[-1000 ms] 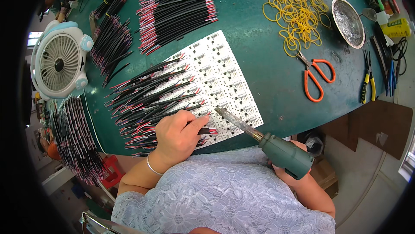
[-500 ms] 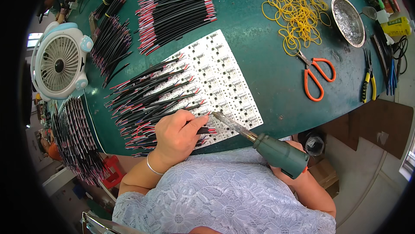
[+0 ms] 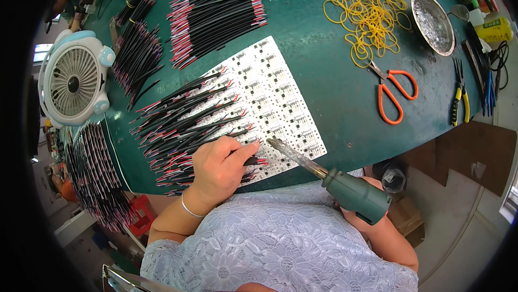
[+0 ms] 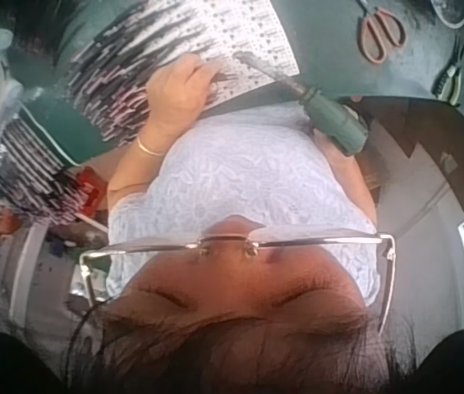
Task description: The person aligns wires onto a circuit board by hand and solders them in place using a soldering gun.
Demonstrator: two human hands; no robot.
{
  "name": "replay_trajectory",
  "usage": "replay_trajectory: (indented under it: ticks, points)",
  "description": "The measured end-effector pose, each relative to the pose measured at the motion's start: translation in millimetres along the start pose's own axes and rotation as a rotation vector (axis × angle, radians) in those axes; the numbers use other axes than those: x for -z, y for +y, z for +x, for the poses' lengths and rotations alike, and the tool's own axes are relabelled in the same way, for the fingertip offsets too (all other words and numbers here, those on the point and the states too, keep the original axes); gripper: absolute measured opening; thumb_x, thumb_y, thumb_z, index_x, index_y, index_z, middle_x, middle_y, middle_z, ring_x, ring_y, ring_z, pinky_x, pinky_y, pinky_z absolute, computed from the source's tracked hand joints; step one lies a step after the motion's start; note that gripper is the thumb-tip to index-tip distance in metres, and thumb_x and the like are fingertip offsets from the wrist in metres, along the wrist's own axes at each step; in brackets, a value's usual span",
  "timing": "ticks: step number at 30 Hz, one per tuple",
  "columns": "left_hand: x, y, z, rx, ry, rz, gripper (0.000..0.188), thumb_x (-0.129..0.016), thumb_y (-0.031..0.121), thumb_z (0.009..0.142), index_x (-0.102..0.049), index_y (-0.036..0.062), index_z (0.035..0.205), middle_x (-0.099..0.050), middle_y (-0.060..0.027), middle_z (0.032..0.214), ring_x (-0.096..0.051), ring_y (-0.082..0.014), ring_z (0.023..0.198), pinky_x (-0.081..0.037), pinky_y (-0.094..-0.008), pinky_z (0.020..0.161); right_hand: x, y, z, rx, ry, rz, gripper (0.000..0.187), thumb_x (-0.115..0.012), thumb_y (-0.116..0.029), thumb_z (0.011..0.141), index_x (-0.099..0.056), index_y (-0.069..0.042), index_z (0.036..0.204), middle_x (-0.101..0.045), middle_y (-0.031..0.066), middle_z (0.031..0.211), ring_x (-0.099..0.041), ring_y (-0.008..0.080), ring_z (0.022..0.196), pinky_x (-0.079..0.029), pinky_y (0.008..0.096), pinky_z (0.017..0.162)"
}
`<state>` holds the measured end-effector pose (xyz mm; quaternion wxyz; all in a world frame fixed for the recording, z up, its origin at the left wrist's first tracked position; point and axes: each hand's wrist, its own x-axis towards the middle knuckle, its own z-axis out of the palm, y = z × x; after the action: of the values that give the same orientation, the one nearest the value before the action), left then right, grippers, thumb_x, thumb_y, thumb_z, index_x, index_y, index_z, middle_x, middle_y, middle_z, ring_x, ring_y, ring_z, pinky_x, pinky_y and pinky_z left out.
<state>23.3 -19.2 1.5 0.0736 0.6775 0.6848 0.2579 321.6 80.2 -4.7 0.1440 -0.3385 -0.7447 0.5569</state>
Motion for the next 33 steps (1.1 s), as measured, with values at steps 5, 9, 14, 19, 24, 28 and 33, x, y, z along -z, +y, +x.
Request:
replay_trajectory:
  ticks: [5, 9, 14, 19, 24, 28, 33]
  points:
    - [-1, -2, 2, -0.044, 0.0, 0.01, 0.021, -0.068, 0.01, 0.073, -0.07, 0.0079, 0.094, -0.048, -0.0014, 0.073, -0.053, -0.0156, 0.058, -0.041, -0.0291, 0.047, 0, -9, 15, 0.102, -0.037, -0.073, 0.026, -0.062, -0.026, 0.085, -0.063, 0.0, 0.086, -0.063, 0.0064, 0.069, -0.061, 0.0175, 0.054, -0.049, 0.0287, 0.051]
    - [-2, -2, 0, -0.047, 0.016, 0.033, 0.021, -0.068, 0.01, 0.073, -0.07, 0.0087, 0.095, -0.048, -0.0016, 0.074, -0.053, -0.0162, 0.059, -0.041, -0.0295, 0.047, 2, -12, 21, 0.331, -0.04, -0.298, 0.013, -0.063, -0.011, 0.075, -0.065, -0.002, 0.085, -0.064, 0.0083, 0.072, -0.063, 0.0245, 0.06, -0.051, 0.0333, 0.057]
    - [-3, -2, -2, -0.04, 0.044, 0.047, 0.03, -0.068, 0.004, 0.064, -0.072, 0.0105, 0.092, -0.053, -0.002, 0.075, -0.054, -0.0184, 0.058, -0.042, -0.0308, 0.046, 4, -16, 22, 0.38, -0.055, -0.32, 0.018, -0.065, -0.009, 0.07, -0.066, -0.004, 0.087, -0.066, 0.0097, 0.077, -0.065, 0.0281, 0.067, -0.052, 0.0351, 0.062]
    - [-2, -3, -1, -0.056, 0.027, 0.039, 0.022, -0.068, 0.011, 0.074, -0.07, 0.0084, 0.096, -0.047, -0.0015, 0.073, -0.053, -0.0159, 0.06, -0.041, -0.0296, 0.048, 6, -17, 16, 0.39, -0.019, -0.459, 0.016, -0.064, -0.008, 0.071, -0.066, -0.004, 0.087, -0.067, 0.0093, 0.079, -0.066, 0.0282, 0.07, -0.053, 0.0349, 0.064]
    - [-4, -2, -1, -0.039, 0.041, 0.031, 0.028, -0.068, 0.005, 0.065, -0.072, 0.0104, 0.092, -0.052, -0.0019, 0.074, -0.054, -0.0183, 0.058, -0.042, -0.0305, 0.047, -1, -19, 13, 0.132, 0.034, -0.142, 0.01, -0.061, -0.011, 0.08, -0.064, -0.002, 0.083, -0.065, 0.0073, 0.071, -0.064, 0.0222, 0.059, -0.052, 0.03, 0.058]
    - [-4, -5, -2, -0.049, 0.038, 0.031, 0.022, -0.068, 0.012, 0.073, -0.071, 0.0111, 0.094, -0.047, -0.0003, 0.071, -0.053, -0.0156, 0.058, -0.041, -0.0293, 0.047, 4, -20, 18, 0.313, -0.008, -0.262, 0.011, -0.059, -0.012, 0.083, -0.063, -0.002, 0.082, -0.063, 0.0059, 0.067, -0.062, 0.0188, 0.053, -0.05, 0.0292, 0.053]
    - [-3, -4, -2, -0.035, 0.034, 0.012, 0.024, -0.068, 0.008, 0.068, -0.072, 0.0122, 0.091, -0.05, -0.0005, 0.071, -0.053, -0.017, 0.057, -0.042, -0.0298, 0.047, 4, -26, 24, 0.299, -0.046, -0.221, 0.01, -0.058, -0.01, 0.082, -0.062, -0.001, 0.081, -0.061, 0.0051, 0.064, -0.061, 0.0169, 0.051, -0.048, 0.0297, 0.049]
